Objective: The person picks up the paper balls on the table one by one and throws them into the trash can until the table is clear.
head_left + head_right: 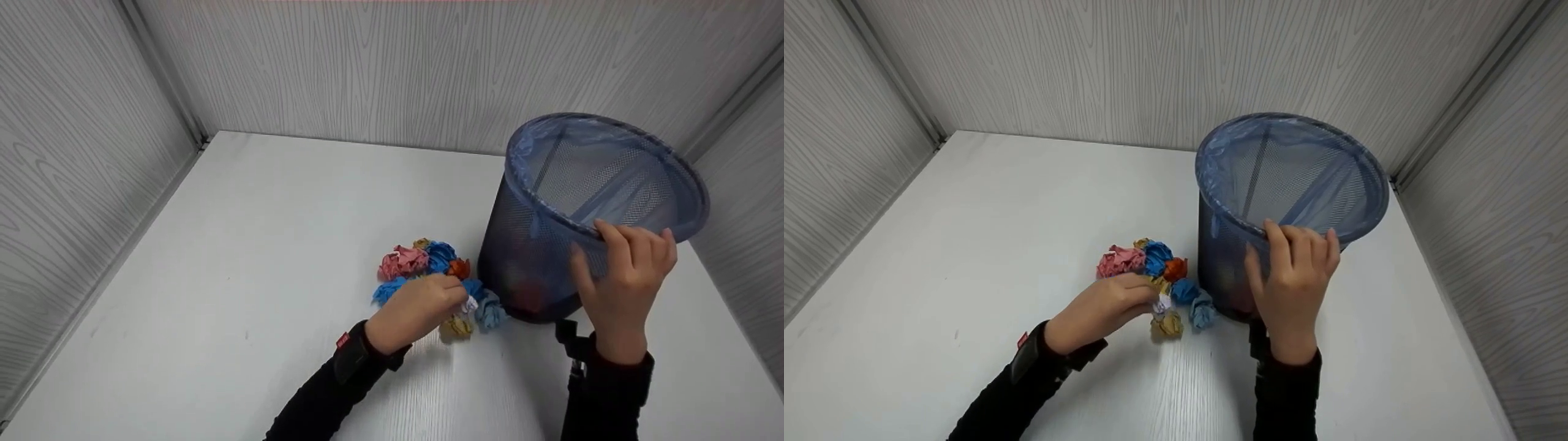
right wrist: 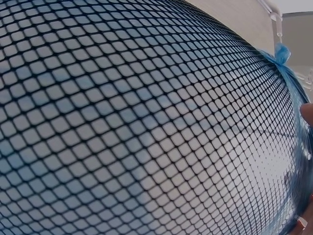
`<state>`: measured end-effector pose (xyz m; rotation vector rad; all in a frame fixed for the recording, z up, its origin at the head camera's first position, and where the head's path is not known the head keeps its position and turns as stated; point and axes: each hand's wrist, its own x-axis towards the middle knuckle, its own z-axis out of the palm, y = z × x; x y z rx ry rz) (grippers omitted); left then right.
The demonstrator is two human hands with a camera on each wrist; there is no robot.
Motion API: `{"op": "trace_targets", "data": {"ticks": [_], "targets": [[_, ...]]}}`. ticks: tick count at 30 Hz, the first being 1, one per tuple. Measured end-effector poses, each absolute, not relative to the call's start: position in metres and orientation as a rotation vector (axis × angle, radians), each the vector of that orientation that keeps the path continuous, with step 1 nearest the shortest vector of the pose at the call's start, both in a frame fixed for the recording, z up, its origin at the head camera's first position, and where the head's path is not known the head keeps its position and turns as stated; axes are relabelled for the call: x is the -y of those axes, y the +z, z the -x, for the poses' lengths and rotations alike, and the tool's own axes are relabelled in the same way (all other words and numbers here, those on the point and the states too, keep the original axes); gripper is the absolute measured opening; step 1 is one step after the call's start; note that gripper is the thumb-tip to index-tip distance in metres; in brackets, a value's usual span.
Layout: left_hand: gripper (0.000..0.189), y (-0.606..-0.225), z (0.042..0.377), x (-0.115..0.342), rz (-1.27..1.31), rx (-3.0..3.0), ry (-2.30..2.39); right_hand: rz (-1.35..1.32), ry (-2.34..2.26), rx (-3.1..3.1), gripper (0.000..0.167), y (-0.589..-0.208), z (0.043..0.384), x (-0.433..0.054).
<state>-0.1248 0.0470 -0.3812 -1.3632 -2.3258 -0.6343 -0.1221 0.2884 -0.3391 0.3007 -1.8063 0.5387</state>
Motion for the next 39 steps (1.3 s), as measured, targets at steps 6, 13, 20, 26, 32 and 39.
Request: {"op": "trace_targets", "data": {"ticks": [6,13,20,26,32,39], "targets": [[0.01,-0.358,0.132,-0.055,1.37,2.032,-1.011,-0.298,0.531,1.797,0.033,-0.337,0.123,-0.29],[0.014,-0.328,0.14,-0.072,1.268,1.743,-1.185,-0.292,0.523,1.806,0.031,-0.338,0.123,-0.29],[0.015,-0.303,0.154,-0.098,1.205,1.559,-1.117,-0.286,0.499,1.83,0.029,-0.338,0.122,-0.291],[0.017,-0.294,0.169,-0.119,1.144,1.558,-1.062,-0.288,0.497,1.837,0.03,-0.34,0.122,-0.291],[0.019,-0.299,0.177,-0.129,1.11,1.636,-1.047,-0.294,0.499,1.84,0.032,-0.341,0.121,-0.29],[0.019,-0.306,0.171,-0.121,1.132,1.647,-1.007,-0.304,0.501,1.824,0.033,-0.338,0.121,-0.289]]}}
